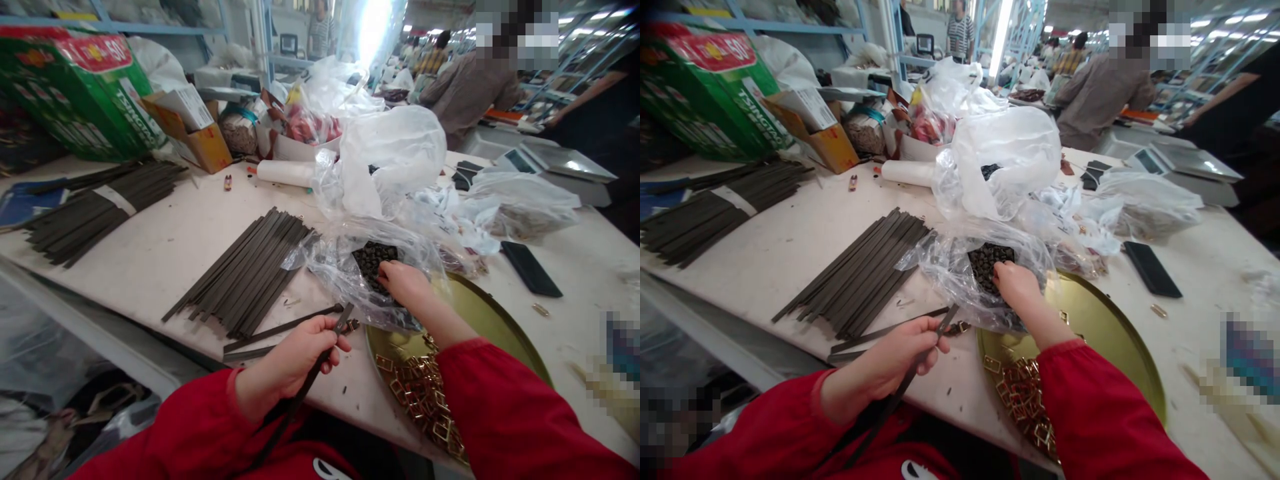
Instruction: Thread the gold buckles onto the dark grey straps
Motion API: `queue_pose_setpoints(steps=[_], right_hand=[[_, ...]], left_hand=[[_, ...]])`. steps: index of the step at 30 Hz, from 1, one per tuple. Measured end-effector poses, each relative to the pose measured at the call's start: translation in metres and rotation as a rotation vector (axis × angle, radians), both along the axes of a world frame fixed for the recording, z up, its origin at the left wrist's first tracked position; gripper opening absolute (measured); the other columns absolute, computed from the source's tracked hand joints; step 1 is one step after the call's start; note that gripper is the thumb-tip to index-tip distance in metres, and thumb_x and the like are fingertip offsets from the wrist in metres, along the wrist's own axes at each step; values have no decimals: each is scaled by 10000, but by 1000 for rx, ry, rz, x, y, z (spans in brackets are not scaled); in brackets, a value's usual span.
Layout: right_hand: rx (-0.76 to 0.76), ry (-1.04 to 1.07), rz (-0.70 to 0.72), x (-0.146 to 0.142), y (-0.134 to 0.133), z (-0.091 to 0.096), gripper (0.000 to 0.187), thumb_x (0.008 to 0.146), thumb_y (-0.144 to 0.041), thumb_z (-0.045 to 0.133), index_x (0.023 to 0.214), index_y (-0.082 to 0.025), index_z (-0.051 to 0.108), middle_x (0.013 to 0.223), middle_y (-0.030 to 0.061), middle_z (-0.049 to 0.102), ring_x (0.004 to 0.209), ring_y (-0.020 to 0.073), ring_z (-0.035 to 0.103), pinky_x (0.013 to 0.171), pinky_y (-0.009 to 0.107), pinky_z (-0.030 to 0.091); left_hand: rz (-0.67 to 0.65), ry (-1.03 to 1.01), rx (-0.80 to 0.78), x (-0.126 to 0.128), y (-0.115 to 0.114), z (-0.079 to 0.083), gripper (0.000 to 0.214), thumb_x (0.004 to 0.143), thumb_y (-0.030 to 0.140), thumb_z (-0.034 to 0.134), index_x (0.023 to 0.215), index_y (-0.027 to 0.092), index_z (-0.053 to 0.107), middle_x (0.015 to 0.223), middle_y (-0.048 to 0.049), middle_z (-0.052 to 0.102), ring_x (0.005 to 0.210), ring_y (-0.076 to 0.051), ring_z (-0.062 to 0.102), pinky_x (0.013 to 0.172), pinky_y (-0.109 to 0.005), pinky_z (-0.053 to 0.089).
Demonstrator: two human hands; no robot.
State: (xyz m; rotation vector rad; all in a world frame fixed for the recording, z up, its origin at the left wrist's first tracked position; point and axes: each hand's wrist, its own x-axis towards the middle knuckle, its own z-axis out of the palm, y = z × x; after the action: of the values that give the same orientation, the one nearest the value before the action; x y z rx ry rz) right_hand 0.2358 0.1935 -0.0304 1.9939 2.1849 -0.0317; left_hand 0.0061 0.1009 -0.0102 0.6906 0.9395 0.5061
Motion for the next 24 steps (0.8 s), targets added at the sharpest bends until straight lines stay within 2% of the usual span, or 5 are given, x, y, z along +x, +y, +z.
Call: queue_pose_setpoints(steps=[11,17,19,22,24], right_hand=[[87,182,-6,3,-5,-4,89,784,-197,517,756,-151,588,847,114,616,787,218,594,635,282,366],[217,491,-98,-9,-45,12,220,856,-343,403,788,-176,529,702,42,625,644,163,574,582,266,402],[150,741,-124,-18,-70,15,259,845,-406,415,751,-185,512,663,18,624,569,132,553,542,247,410],[-18,1371,-250,-32,-106,17,295,742,-467,582,707,-181,517,643,-2,609,548,105,519,539,233,407],[-94,1652,-347,-39,-125,18,309,664,-442,684,681,-176,528,609,-26,581,541,83,500,535,211,390]], left_hand=[[41,-81,-45,-4,-17,9,199,690,95,457,876,118,523,706,-13,560,433,-24,400,385,-154,225],[34,-82,1,-5,-30,16,182,753,127,447,909,104,538,717,-33,576,429,-32,414,379,-153,237],[30,-88,-13,-4,-34,20,195,758,114,443,918,96,551,723,-40,580,445,-35,432,389,-151,257],[0,-173,-70,-5,-39,22,201,766,130,474,935,96,576,739,-41,577,489,-39,463,417,-146,296],[-20,-233,-104,-6,-42,22,206,760,148,514,946,102,589,758,-38,573,510,-38,471,429,-142,308]])
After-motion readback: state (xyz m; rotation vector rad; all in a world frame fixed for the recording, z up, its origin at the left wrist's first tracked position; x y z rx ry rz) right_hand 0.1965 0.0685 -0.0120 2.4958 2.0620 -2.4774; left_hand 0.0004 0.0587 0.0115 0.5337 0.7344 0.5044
